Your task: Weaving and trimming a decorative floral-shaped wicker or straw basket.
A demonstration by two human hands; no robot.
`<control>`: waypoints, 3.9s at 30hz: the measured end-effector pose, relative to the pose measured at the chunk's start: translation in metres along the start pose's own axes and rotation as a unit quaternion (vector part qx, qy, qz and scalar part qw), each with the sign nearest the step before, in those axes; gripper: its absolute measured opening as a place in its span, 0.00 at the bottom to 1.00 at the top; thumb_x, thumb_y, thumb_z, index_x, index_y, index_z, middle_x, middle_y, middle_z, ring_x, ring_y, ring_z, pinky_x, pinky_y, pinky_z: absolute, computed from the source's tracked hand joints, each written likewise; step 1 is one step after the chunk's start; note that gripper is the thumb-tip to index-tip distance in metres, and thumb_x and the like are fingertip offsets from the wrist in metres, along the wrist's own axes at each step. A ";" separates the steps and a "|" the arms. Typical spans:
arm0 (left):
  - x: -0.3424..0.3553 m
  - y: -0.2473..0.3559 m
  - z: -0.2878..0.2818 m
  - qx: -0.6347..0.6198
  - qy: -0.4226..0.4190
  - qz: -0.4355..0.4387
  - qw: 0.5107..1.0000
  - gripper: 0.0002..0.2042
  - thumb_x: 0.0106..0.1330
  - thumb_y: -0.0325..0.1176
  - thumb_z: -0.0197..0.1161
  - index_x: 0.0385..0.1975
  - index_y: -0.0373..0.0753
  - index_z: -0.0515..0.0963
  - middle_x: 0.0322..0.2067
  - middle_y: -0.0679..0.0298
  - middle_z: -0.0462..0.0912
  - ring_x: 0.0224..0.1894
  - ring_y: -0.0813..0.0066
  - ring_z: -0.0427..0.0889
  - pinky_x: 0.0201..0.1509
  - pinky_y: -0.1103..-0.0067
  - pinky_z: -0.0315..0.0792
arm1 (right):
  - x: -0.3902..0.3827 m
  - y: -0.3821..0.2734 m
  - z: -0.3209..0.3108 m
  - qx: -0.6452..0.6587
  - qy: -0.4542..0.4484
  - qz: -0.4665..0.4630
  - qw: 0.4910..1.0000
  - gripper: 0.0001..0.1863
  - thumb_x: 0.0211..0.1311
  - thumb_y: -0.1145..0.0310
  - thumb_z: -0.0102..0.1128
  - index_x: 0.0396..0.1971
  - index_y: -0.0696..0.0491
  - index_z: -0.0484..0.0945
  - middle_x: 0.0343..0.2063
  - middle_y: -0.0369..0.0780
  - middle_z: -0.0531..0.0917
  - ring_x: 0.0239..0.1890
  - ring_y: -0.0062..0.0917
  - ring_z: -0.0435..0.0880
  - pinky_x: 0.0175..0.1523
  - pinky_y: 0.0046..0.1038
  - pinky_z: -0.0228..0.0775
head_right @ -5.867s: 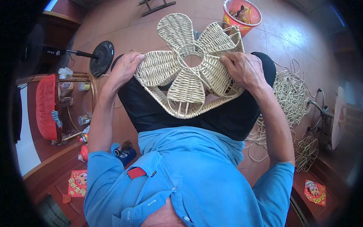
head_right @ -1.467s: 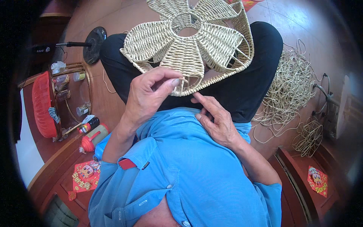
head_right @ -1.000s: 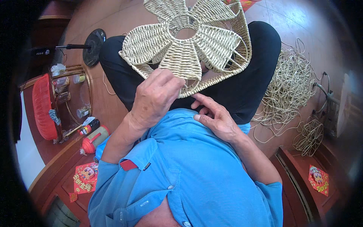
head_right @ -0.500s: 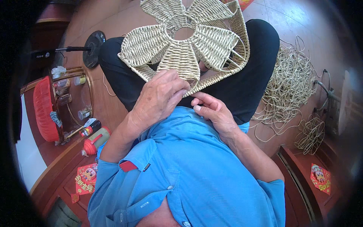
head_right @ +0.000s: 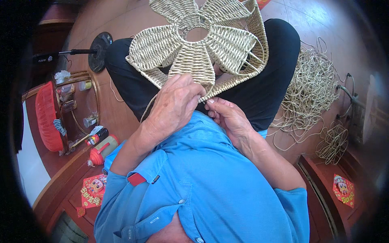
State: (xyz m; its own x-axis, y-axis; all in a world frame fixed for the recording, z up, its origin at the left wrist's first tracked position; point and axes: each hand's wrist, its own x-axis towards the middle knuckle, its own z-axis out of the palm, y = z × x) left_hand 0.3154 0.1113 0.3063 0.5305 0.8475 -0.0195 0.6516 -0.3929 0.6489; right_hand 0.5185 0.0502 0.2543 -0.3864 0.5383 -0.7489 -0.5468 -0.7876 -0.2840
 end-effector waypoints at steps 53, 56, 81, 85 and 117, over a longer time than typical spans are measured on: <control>-0.027 -0.011 -0.020 -0.060 0.123 -0.006 0.991 0.09 0.67 0.23 0.74 0.45 0.37 0.89 0.36 0.60 0.85 0.39 0.63 0.85 0.45 0.69 0.79 | -0.022 -0.012 0.026 -0.516 0.050 -0.495 0.698 0.20 0.64 0.89 0.61 0.51 0.52 0.87 0.45 0.44 0.83 0.46 0.39 0.87 0.48 0.37 0.81; -0.027 -0.010 -0.018 -0.029 0.109 0.002 0.994 0.09 0.66 0.25 0.73 0.44 0.37 0.88 0.35 0.59 0.84 0.40 0.58 0.85 0.46 0.66 0.79 | -0.024 -0.016 0.018 -0.585 0.049 -0.518 0.622 0.25 0.58 0.92 0.58 0.51 0.52 0.88 0.46 0.44 0.83 0.45 0.38 0.87 0.48 0.37 0.81; 0.007 -0.023 -0.005 -0.024 0.161 0.050 0.985 0.06 0.69 0.31 0.76 0.40 0.39 0.85 0.34 0.63 0.84 0.33 0.67 0.88 0.37 0.73 0.82 | -0.017 -0.016 0.041 -0.525 0.088 -0.438 0.724 0.09 0.67 0.78 0.75 0.44 0.56 0.89 0.35 0.41 0.89 0.32 0.28 0.88 0.39 0.31 0.81; -0.007 -0.022 -0.014 -0.169 0.183 -0.079 0.965 0.05 0.71 0.24 0.74 0.43 0.37 0.88 0.37 0.64 0.88 0.36 0.78 0.87 0.40 0.78 0.80 | -0.016 -0.019 0.050 -0.596 0.109 -0.494 0.624 0.07 0.64 0.78 0.75 0.40 0.55 0.86 0.32 0.41 0.85 0.29 0.32 0.86 0.36 0.34 0.79; -0.028 -0.004 -0.006 0.059 0.091 0.036 0.993 0.42 0.69 0.22 0.65 0.85 0.37 0.58 0.45 0.55 0.91 0.34 0.65 0.94 0.34 0.70 0.88 | -0.015 -0.027 0.078 -0.651 0.151 -0.384 0.637 0.08 0.69 0.72 0.69 0.45 0.53 0.81 0.34 0.42 0.92 0.35 0.42 0.93 0.40 0.42 0.83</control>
State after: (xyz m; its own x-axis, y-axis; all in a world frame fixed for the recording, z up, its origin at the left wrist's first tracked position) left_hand 0.2943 0.0918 0.3089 0.4785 0.8617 0.1690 0.6800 -0.4854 0.5495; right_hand 0.4816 0.0869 0.3200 -0.1076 0.9876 -0.1145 0.6680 -0.0135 -0.7440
